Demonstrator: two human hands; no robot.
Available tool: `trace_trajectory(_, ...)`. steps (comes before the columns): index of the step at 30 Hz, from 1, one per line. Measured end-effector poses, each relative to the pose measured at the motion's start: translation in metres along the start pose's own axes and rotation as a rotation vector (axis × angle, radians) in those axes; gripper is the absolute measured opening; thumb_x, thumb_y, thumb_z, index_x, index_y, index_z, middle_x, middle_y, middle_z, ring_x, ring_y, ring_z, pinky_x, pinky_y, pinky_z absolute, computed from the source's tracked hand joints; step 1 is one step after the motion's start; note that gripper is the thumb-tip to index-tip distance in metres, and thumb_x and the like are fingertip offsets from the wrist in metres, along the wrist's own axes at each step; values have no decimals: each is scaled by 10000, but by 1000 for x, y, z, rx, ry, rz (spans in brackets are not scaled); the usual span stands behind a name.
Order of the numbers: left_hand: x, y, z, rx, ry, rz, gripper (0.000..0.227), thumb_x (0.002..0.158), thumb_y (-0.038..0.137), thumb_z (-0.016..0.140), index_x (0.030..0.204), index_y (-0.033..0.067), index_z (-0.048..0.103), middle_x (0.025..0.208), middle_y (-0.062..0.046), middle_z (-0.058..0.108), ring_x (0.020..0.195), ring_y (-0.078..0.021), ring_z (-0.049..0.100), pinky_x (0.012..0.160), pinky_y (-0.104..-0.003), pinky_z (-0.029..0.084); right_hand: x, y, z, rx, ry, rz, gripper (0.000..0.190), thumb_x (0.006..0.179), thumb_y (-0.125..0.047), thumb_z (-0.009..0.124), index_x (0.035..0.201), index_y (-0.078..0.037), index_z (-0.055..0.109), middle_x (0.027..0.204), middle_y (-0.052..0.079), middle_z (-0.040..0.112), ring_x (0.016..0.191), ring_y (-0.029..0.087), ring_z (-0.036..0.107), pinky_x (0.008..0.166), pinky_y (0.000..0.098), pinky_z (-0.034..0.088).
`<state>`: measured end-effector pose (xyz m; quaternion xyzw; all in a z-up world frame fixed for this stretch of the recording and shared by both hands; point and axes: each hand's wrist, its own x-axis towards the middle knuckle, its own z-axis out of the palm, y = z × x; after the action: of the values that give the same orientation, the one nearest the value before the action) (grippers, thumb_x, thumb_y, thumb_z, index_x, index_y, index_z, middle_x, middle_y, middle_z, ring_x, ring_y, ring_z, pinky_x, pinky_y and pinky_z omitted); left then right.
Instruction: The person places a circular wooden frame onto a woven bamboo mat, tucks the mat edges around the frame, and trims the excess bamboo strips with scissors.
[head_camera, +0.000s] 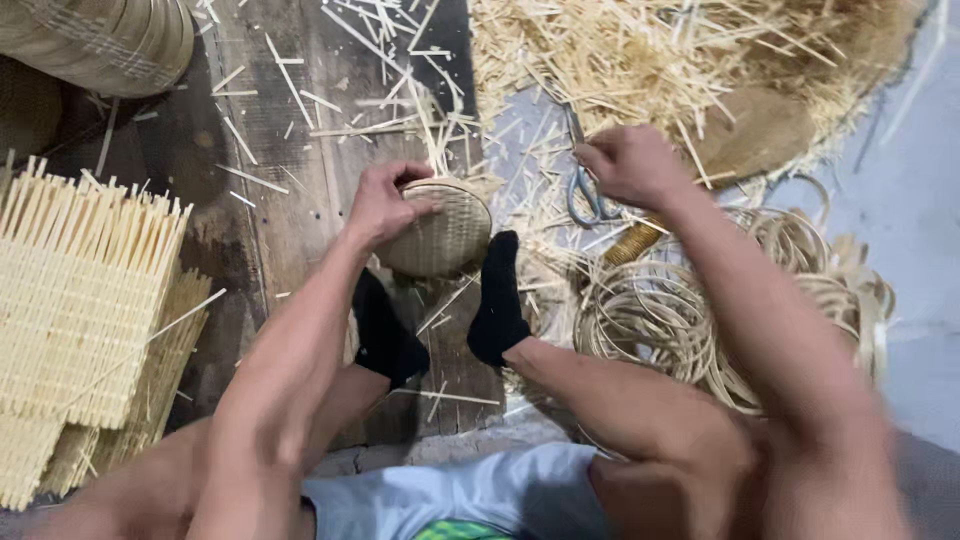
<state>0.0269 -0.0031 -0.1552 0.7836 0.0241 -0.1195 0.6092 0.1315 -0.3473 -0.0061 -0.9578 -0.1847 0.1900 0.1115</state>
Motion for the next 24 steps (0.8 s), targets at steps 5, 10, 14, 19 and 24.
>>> trace_trajectory(5, -74, 36, 27, 566, -46, 337, 270, 861, 60, 800, 1056, 83, 614, 985, -83, 628, 959, -261, 641, 883, -396, 533, -69, 40, -21, -30, -201, 242, 327, 1044, -362, 577, 1083, -124, 798, 921, 119, 791, 761, 260, 758, 797, 407, 625)
trace_trajectory(10, -138, -7, 29, 939, -136, 611, 474, 629, 25, 687, 1097, 72, 626, 1096, -120, 640, 1077, -312, 615, 959, -518, 472, -68, 117, 130, 308, 7, 196, 318, 911, -320, 715, 1091, -65, 778, 978, 179, 768, 855, 298, 748, 858, 431, 592)
trace_trajectory(14, -121, -21, -2, 1086, -189, -171, 103, 1060, 233, 613, 1069, 270, 708, 1224, 11, 688, 1181, -161, 591, 1081, -300, 477, -53, 149, 216, 95, 185, 136, 347, 854, -297, 805, 1046, -14, 746, 1065, 242, 715, 1030, 418, 661, 964, 496, 529)
trace_trajectory(19, -60, 1, 34, 552, 6, -188, 1011, 673, 546, 891, 1466, 119, 429, 1518, -208, 431, 1392, -408, 377, 1069, -632, 263, -21, 140, 229, 116, 272, 418, 741, 650, -221, 943, 1236, 75, 599, 1168, 331, 603, 1087, 490, 563, 932, 524, 469)
trace_trajectory(24, -55, -10, 86, 705, 198, -254, 1152, 620, 645, 868, 1546, 193, 354, 1417, -287, 380, 1293, -459, 380, 1042, -645, 333, -13, 141, 205, 319, 107, 555, 768, 622, -272, 958, 1224, 44, 601, 1082, 237, 688, 998, 397, 677, 897, 466, 541)
